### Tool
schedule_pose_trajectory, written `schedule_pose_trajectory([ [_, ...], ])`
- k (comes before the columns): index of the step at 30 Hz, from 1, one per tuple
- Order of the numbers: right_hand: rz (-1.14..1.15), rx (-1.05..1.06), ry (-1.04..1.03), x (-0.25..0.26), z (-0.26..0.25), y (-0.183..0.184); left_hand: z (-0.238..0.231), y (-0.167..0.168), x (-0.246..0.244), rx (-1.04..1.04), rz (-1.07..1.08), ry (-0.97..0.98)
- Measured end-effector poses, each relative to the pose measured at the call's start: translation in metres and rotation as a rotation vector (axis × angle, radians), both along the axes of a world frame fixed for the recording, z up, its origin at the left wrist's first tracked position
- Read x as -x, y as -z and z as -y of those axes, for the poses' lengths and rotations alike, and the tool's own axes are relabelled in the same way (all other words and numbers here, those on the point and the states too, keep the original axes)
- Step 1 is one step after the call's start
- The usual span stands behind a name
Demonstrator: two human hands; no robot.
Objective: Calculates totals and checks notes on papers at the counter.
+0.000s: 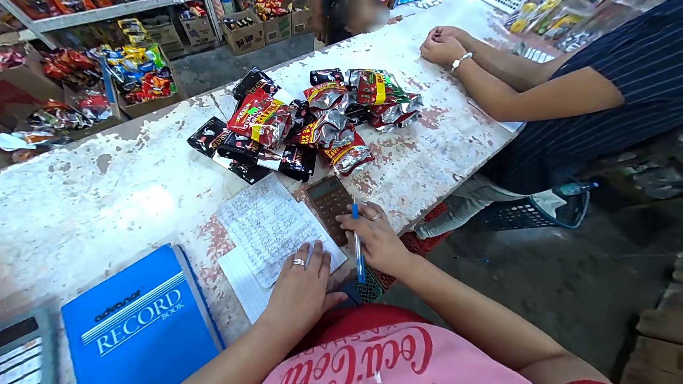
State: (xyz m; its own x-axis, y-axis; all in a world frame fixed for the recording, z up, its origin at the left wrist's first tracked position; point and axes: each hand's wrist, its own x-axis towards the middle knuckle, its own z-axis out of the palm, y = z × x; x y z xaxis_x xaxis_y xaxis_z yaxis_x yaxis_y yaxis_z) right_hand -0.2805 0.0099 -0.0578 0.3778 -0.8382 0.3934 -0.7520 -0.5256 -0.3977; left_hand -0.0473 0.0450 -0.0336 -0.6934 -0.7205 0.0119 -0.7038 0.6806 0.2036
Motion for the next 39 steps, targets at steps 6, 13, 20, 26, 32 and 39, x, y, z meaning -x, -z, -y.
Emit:
schedule_pose_trajectory([
  [6, 0.072, 0.088, 0.098, 0.025, -0.01, 0.011, -0.002, -0.002, 0.001, -0.035, 0.009, 0.002],
  [13, 0.082, 0.105, 0.093, 0.03, -0.028, 0.02, -0.002, -0.005, 0.0, -0.071, 0.016, 0.027],
  [20, 0.029, 0.113, 0.108, 0.029, -0.028, 0.022, -0.002, -0.007, 0.0, -0.08, -0.015, 0.051],
  [26, -0.029, 0.096, 0.13, 0.033, -0.025, 0.012, 0.055, -0.023, -0.049, -0.096, -0.421, -0.263],
  [32, 0.17, 0.186, 0.152, 0.024, -0.024, 0.024, 0.095, 0.007, -0.085, 0.068, -0.287, -0.444],
  [39, 0.048, 0.036, 0.102, -0.01, -0.013, 0.022, 0.107, 0.015, -0.099, -0.05, -0.152, -0.634],
])
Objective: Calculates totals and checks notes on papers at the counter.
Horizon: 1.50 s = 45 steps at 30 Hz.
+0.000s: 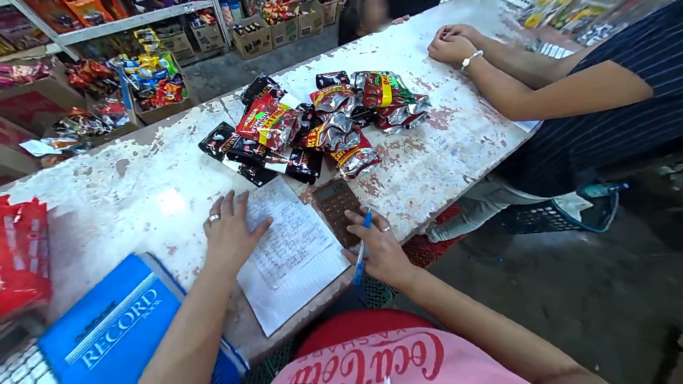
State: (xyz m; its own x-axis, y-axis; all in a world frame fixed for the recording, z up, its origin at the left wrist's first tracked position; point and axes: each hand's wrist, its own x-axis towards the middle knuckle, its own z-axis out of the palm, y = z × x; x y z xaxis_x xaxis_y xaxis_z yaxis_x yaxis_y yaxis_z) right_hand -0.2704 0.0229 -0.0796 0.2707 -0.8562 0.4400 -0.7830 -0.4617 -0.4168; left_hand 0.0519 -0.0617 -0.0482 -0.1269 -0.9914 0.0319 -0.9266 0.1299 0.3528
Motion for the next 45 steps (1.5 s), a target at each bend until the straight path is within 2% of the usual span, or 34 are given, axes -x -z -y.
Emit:
schedule_pose_trajectory([
  [5, -0.004, 0.023, 0.01, -0.001, 0.003, 0.005, 0.007, 0.004, -0.009, -0.017, -0.105, -0.035],
  [9, 0.015, 0.059, 0.014, 0.0, 0.004, 0.006, 0.006, -0.01, -0.001, -0.128, -0.194, -0.068],
  [12, 0.023, 0.046, 0.018, 0.002, 0.004, 0.005, 0.002, -0.012, -0.001, -0.084, -0.355, -0.039],
  [14, 0.03, 0.015, 0.029, 0.006, 0.005, 0.003, 0.003, -0.002, -0.006, 0.022, -0.664, 0.001],
  [15, 0.049, -0.005, 0.032, 0.007, 0.005, 0.001, 0.006, 0.007, -0.01, 0.054, -0.926, 0.081],
  [16, 0.083, -0.028, 0.034, 0.008, 0.005, -0.001, 0.013, 0.02, -0.016, 0.035, -1.228, 0.246],
  [17, 0.126, -0.043, 0.034, 0.008, 0.006, -0.003, 0.029, 0.036, -0.022, -0.018, -1.481, 0.507],
  [18, 0.178, -0.051, 0.024, 0.007, 0.007, -0.007, 0.05, 0.053, -0.024, -0.091, -1.669, 0.839],
  [19, 0.238, -0.057, -0.003, 0.004, 0.008, -0.011, 0.061, 0.06, -0.018, -0.115, -1.804, 1.044],
  [20, 0.314, -0.064, -0.051, 0.0, 0.01, -0.016, 0.059, 0.059, -0.009, -0.099, -1.91, 1.103],
  [21, 0.414, -0.093, -0.122, -0.007, 0.012, -0.021, 0.047, 0.051, 0.001, -0.098, -2.035, 1.03],
  [22, 0.532, -0.16, -0.201, -0.016, 0.015, -0.027, 0.028, 0.037, 0.012, -0.105, -2.146, 0.851],
  [23, 0.643, -0.253, -0.265, -0.028, 0.017, -0.033, 0.014, 0.026, 0.019, -0.127, -2.18, 0.753],
  [24, 0.733, -0.356, -0.318, -0.042, 0.02, -0.039, 0.01, 0.026, 0.021, -0.181, -2.171, 0.768],
  [25, 0.793, -0.455, -0.354, -0.056, 0.022, -0.043, 0.014, 0.033, 0.018, -0.247, -2.126, 0.871],
  [27, 0.896, -0.657, -0.378, -0.081, 0.023, -0.051, 0.027, 0.036, 0.015, -0.27, -1.917, 1.007],
  [29, 0.971, -0.782, -0.313, -0.097, 0.021, -0.056, 0.028, 0.034, 0.01, -0.249, -1.739, 0.942],
  [31, 0.982, -0.783, -0.243, -0.101, 0.021, -0.052, 0.021, 0.025, 0.006, -0.271, -1.679, 0.742],
  [34, 0.89, -0.709, -0.154, -0.091, 0.025, -0.046, 0.002, -0.017, -0.002, -0.498, -1.454, 0.158],
  [35, 0.854, -0.697, -0.126, -0.087, 0.026, -0.045, 0.002, -0.025, -0.004, -0.603, -1.364, 0.045],
  [37, 0.776, -0.676, -0.094, -0.08, 0.027, -0.042, 0.007, -0.029, -0.009, -0.773, -1.297, -0.051],
  [39, 0.692, -0.653, -0.1, -0.075, 0.027, -0.038, 0.006, -0.033, -0.008, -0.826, -1.163, -0.066],
  [43, 0.51, -0.603, -0.105, -0.066, 0.023, -0.033, 0.004, -0.031, -0.005, -0.682, -0.784, 0.111],
  [45, 0.441, -0.529, -0.114, -0.062, 0.023, -0.033, 0.005, -0.026, -0.003, -0.643, -0.674, 0.168],
])
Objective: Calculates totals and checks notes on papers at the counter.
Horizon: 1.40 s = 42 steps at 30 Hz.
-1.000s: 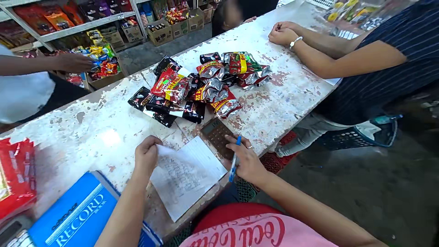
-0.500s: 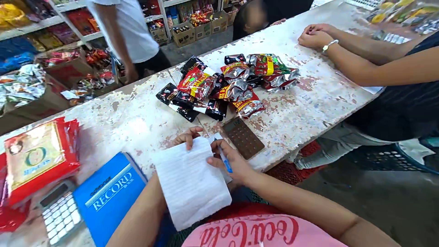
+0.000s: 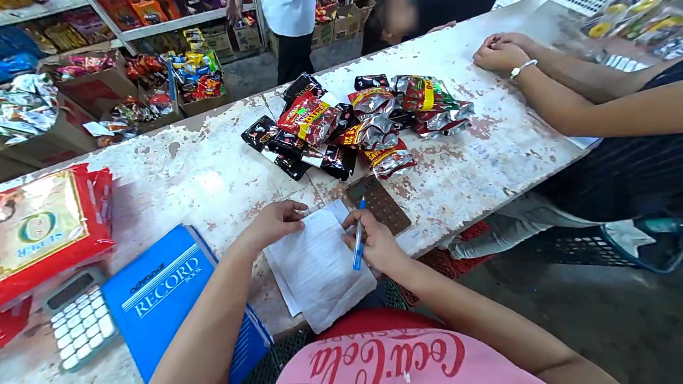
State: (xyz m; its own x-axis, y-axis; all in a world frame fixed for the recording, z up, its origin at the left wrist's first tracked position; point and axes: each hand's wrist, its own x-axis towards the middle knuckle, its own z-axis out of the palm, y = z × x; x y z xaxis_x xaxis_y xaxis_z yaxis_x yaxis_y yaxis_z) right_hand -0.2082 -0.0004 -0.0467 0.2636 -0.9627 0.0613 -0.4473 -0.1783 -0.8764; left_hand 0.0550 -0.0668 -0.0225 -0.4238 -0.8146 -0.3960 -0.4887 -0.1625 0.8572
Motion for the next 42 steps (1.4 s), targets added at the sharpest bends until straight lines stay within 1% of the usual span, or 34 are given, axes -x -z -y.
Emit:
schedule_pose_trajectory([
  [2, 0.003, 0.182, 0.01, 0.004, 0.006, 0.002, 0.0, 0.002, 0.001, 0.028, 0.039, 0.032],
  [4, 0.102, 0.271, 0.005, 0.003, 0.016, -0.003, 0.0, 0.003, 0.002, 0.048, 0.065, 0.054],
  [7, 0.315, 0.18, -0.075, -0.009, 0.032, -0.021, -0.002, -0.001, 0.006, 0.098, 0.144, 0.083],
  [9, 0.376, 0.09, -0.11, -0.023, 0.044, -0.024, -0.004, -0.002, 0.011, 0.141, 0.209, 0.104],
  [11, 0.349, -0.008, -0.075, -0.037, 0.054, -0.021, -0.006, -0.002, 0.014, 0.176, 0.263, 0.131],
  [14, 0.349, -0.118, 0.007, -0.052, 0.062, -0.011, -0.006, -0.006, 0.015, 0.172, 0.317, 0.146],
  [16, 0.31, -0.094, 0.033, -0.054, 0.065, -0.002, -0.006, -0.005, 0.015, 0.176, 0.309, 0.143],
  [18, 0.242, -0.025, 0.039, -0.055, 0.066, 0.005, -0.006, -0.004, 0.015, 0.172, 0.301, 0.134],
  [20, 0.151, 0.011, 0.019, -0.055, 0.066, 0.006, -0.006, -0.004, 0.015, 0.165, 0.302, 0.129],
  [22, 0.109, 0.027, -0.006, -0.056, 0.063, 0.007, -0.006, -0.005, 0.016, 0.16, 0.31, 0.131],
  [25, 0.151, 0.053, -0.03, -0.054, 0.061, 0.01, -0.006, -0.004, 0.016, 0.166, 0.316, 0.128],
  [28, 0.223, 0.11, -0.028, -0.053, 0.059, 0.013, -0.007, 0.0, 0.016, 0.216, 0.287, 0.106],
  [31, 0.253, 0.138, -0.053, -0.054, 0.056, 0.012, -0.006, 0.002, 0.015, 0.227, 0.293, 0.129],
  [36, 0.209, 0.112, -0.02, -0.054, 0.058, 0.009, -0.008, 0.0, 0.017, 0.234, 0.34, 0.131],
  [39, 0.191, 0.127, 0.008, -0.055, 0.058, 0.011, -0.008, -0.001, 0.018, 0.202, 0.356, 0.131],
  [42, 0.223, 0.143, 0.045, -0.055, 0.059, 0.012, -0.007, -0.001, 0.019, 0.189, 0.368, 0.132],
])
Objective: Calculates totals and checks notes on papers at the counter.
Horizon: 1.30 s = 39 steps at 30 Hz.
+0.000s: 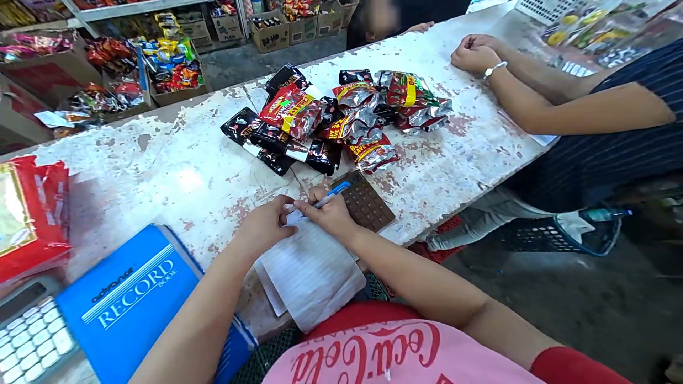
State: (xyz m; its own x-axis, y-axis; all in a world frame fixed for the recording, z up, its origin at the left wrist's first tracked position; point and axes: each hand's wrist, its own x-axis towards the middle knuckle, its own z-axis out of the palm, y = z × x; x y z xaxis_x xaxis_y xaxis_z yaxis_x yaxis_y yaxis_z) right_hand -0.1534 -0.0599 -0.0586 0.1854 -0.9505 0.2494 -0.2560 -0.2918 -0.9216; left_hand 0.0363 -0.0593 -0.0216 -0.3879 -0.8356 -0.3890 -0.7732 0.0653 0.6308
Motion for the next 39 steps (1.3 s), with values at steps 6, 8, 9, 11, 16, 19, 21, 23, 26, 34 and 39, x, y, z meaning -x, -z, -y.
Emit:
schedule_pose_trajectory([
  [6, 0.048, -0.072, 0.006, -0.0006, 0.0004, -0.0009, -0.0005, 0.0006, -0.0007, 0.025, -0.003, 0.021],
  [8, 0.04, -0.104, 0.014, -0.0008, 0.0002, -0.0031, 0.0, 0.0017, -0.0033, 0.016, -0.037, 0.038],
  [9, 0.044, -0.111, 0.015, -0.0008, -0.0001, -0.0038, 0.0004, 0.0025, -0.0045, 0.012, -0.051, 0.047],
  [11, 0.069, -0.096, 0.006, -0.0006, -0.0006, -0.0031, 0.001, 0.002, -0.0042, 0.004, -0.054, 0.047],
  [16, 0.043, -0.046, -0.039, -0.0021, -0.0051, -0.0024, -0.0006, 0.0023, -0.0026, 0.016, -0.064, 0.035],
  [19, 0.01, -0.099, -0.065, -0.0042, -0.0048, -0.0056, -0.0007, 0.0025, -0.0025, 0.012, -0.067, 0.037],
  [21, -0.029, -0.091, -0.053, -0.0062, -0.004, -0.0052, -0.0002, 0.0017, -0.0019, 0.008, -0.063, 0.039],
  [23, -0.075, -0.085, -0.048, -0.0077, -0.004, -0.003, -0.0006, 0.0022, -0.002, 0.008, -0.06, 0.042],
  [26, -0.099, -0.106, -0.062, -0.0074, -0.0027, -0.0045, -0.0006, 0.0014, -0.0021, 0.006, -0.056, 0.045],
  [34, -0.123, -0.086, -0.015, -0.0062, -0.0027, -0.003, -0.0004, 0.0023, -0.0025, 0.016, -0.048, 0.057],
  [39, -0.127, -0.057, -0.002, -0.0036, -0.0029, -0.0008, -0.0003, 0.0021, -0.0014, -0.004, -0.039, 0.058],
])
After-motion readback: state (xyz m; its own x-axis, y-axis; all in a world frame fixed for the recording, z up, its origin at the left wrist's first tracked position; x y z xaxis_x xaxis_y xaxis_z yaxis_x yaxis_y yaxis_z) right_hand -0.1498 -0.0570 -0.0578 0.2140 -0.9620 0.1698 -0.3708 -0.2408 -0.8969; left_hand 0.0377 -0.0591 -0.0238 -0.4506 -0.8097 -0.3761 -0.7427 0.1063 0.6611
